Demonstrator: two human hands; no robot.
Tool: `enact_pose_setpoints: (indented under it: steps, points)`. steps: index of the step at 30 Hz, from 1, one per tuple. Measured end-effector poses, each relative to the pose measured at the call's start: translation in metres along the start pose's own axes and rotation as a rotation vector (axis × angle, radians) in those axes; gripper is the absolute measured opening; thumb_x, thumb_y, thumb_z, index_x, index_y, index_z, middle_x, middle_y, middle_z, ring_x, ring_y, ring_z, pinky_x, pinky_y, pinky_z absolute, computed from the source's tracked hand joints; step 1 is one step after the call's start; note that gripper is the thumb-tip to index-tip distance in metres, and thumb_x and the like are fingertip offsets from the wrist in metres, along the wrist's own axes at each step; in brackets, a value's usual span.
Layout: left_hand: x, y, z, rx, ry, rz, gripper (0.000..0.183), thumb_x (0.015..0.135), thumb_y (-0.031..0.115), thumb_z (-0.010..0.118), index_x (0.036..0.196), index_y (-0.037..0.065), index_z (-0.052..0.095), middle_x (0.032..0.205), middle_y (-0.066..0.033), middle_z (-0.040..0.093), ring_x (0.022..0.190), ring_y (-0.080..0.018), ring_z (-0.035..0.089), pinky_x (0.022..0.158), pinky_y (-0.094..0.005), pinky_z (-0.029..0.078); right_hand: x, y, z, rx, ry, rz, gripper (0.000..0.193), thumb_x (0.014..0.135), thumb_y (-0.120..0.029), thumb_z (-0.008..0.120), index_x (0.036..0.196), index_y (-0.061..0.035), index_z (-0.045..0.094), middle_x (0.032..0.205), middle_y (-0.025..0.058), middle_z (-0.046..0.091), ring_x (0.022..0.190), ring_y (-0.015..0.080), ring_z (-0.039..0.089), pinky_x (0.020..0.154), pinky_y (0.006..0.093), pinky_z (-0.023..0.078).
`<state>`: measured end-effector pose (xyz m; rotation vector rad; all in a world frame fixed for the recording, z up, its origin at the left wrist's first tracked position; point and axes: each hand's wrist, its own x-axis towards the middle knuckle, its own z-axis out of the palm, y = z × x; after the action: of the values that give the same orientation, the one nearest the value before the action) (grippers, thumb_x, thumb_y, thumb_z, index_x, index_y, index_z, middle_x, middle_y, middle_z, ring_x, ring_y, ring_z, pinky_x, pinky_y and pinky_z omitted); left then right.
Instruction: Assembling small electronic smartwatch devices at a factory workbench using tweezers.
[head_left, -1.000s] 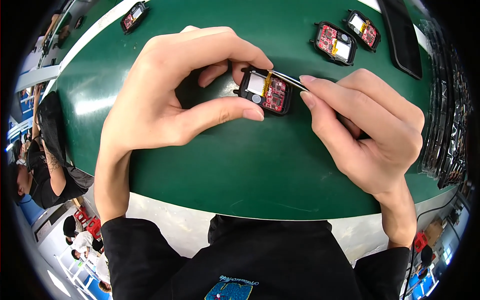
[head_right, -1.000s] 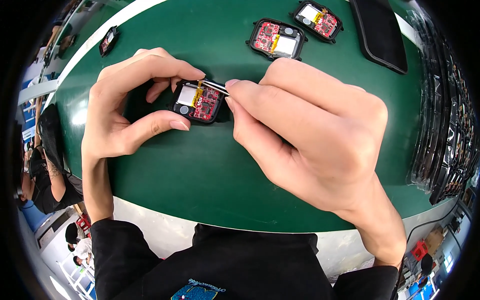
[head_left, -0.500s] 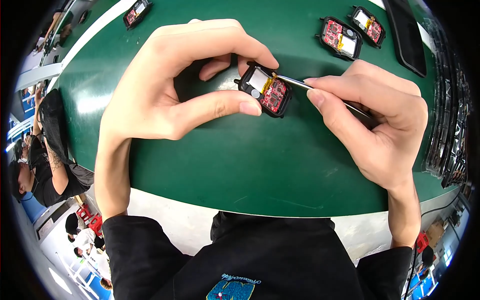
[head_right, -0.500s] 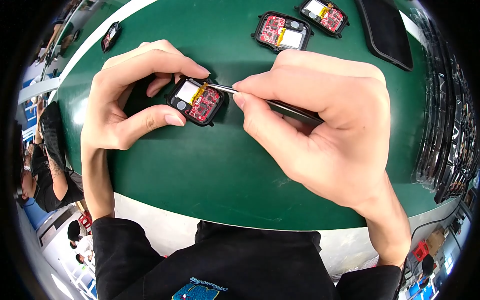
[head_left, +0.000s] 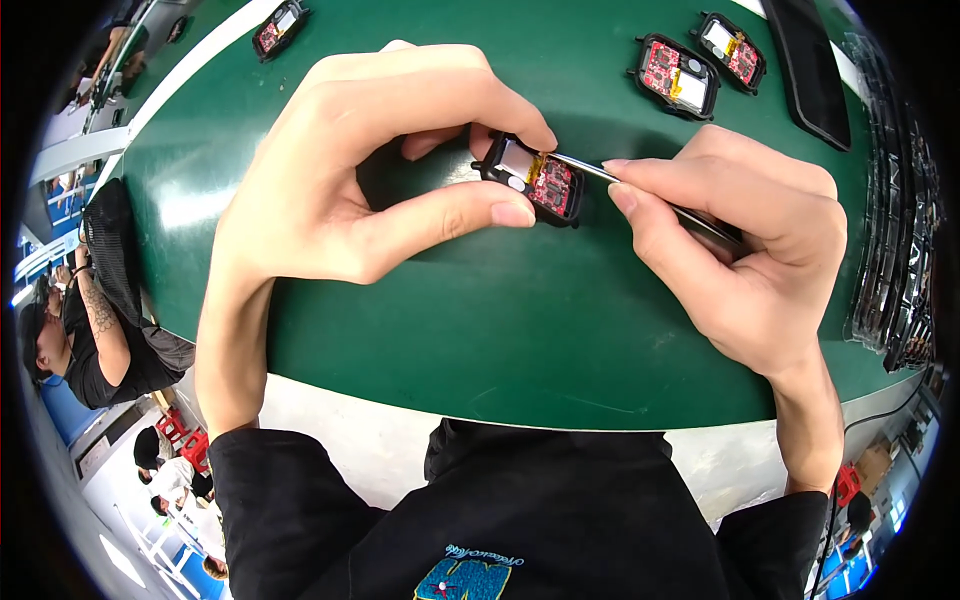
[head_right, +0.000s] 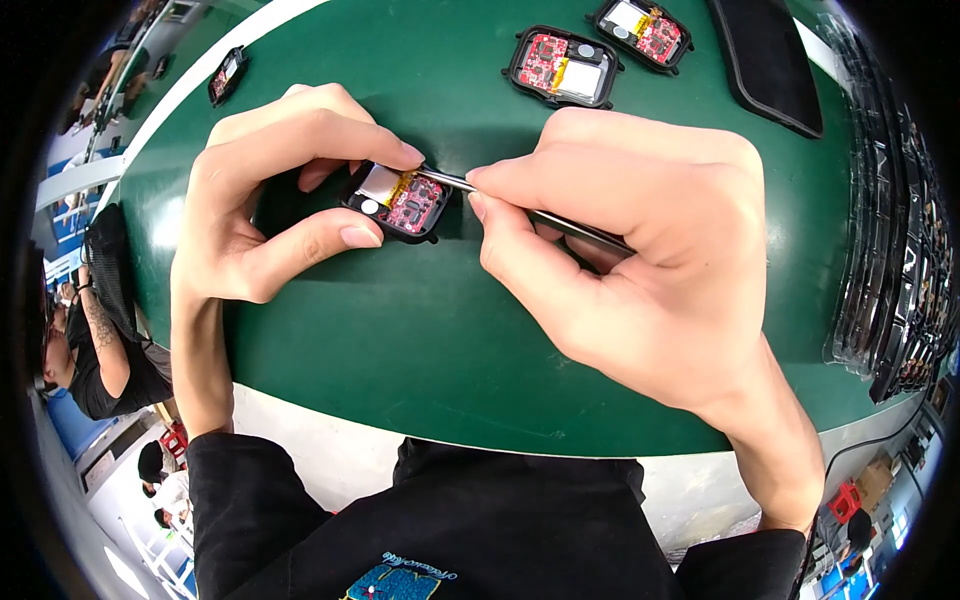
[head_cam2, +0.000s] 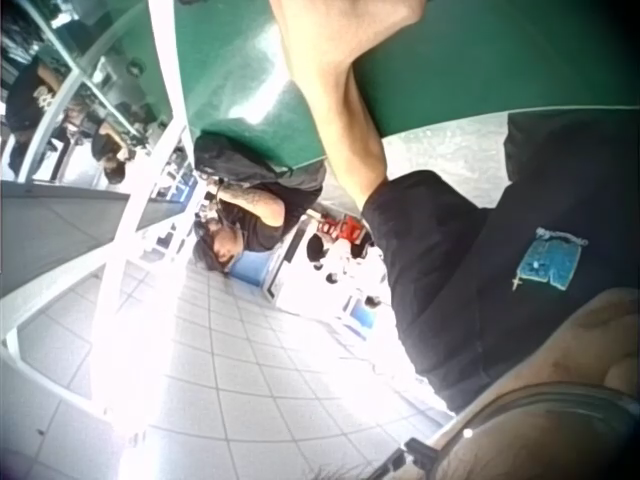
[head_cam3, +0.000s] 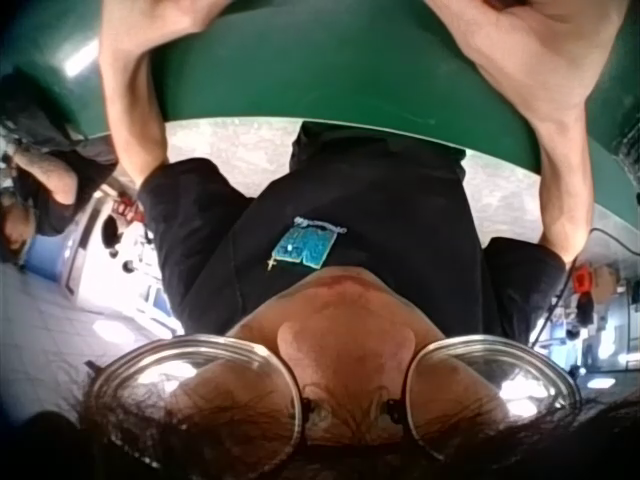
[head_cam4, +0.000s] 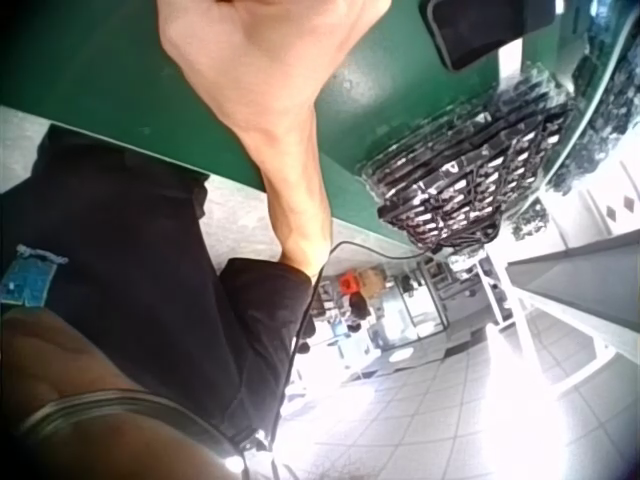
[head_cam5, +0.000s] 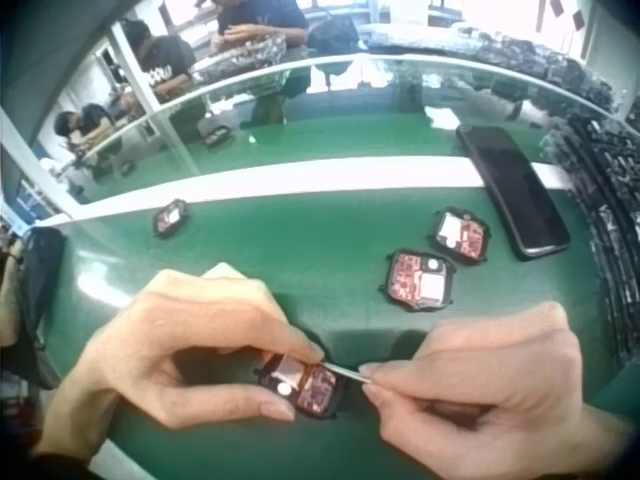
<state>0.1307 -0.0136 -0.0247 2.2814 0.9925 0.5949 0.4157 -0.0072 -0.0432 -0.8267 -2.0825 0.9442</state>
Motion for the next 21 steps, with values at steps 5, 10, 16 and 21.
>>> enact_pose_setpoints:
  steps: [5, 10, 16, 21]
  points:
    - [-0.003, 0.000, 0.003, -0.033, 0.012, 0.006, 0.055, 0.071, 0.023, 0.092, 0.120, 0.001, 0.079, 0.086, -0.0037, 0.067, 0.071, -0.0158, 0.048, 0.072, -0.0307, 0.041, 0.002, -0.004, -0.003, -0.033, 0.006, 0.000, 0.017, 0.083, 0.010, 0.080, 0.099, 0.0051, 0.084, 0.068, 0.0032, 0.065, 0.056, 0.0070, 0.051, 0.051, 0.0252, 0.032]
    - [-0.002, 0.003, 0.007, -0.002, 0.041, -0.038, 0.059, 0.070, 0.019, 0.095, 0.124, 0.003, 0.078, 0.089, -0.0026, 0.066, 0.076, -0.0158, 0.053, 0.074, -0.0295, 0.041, 0.002, -0.002, -0.009, 0.023, 0.034, 0.028, 0.015, 0.084, 0.008, 0.081, 0.099, 0.0062, 0.084, 0.069, 0.0037, 0.066, 0.056, 0.0061, 0.052, 0.051, 0.0244, 0.032]
    - [-0.002, 0.003, 0.009, 0.048, 0.084, 0.004, 0.051, 0.070, 0.021, 0.101, 0.116, 0.007, 0.081, 0.085, -0.0011, 0.067, 0.076, -0.0163, 0.055, 0.068, -0.0314, 0.041, 0.002, -0.006, -0.011, 0.069, 0.045, 0.065, 0.015, 0.086, 0.007, 0.080, 0.100, 0.0074, 0.084, 0.069, 0.0029, 0.065, 0.058, 0.0043, 0.051, 0.052, 0.0235, 0.031]
    - [0.000, 0.004, 0.008, 0.051, 0.100, -0.029, 0.053, 0.070, 0.020, 0.101, 0.117, 0.007, 0.081, 0.083, -0.0013, 0.064, 0.072, -0.0161, 0.052, 0.067, -0.0314, 0.041, 0.000, -0.007, -0.013, 0.160, 0.071, 0.140, 0.014, 0.088, 0.005, 0.082, 0.101, 0.0064, 0.084, 0.069, 0.0018, 0.064, 0.059, 0.0036, 0.051, 0.052, 0.0235, 0.031]
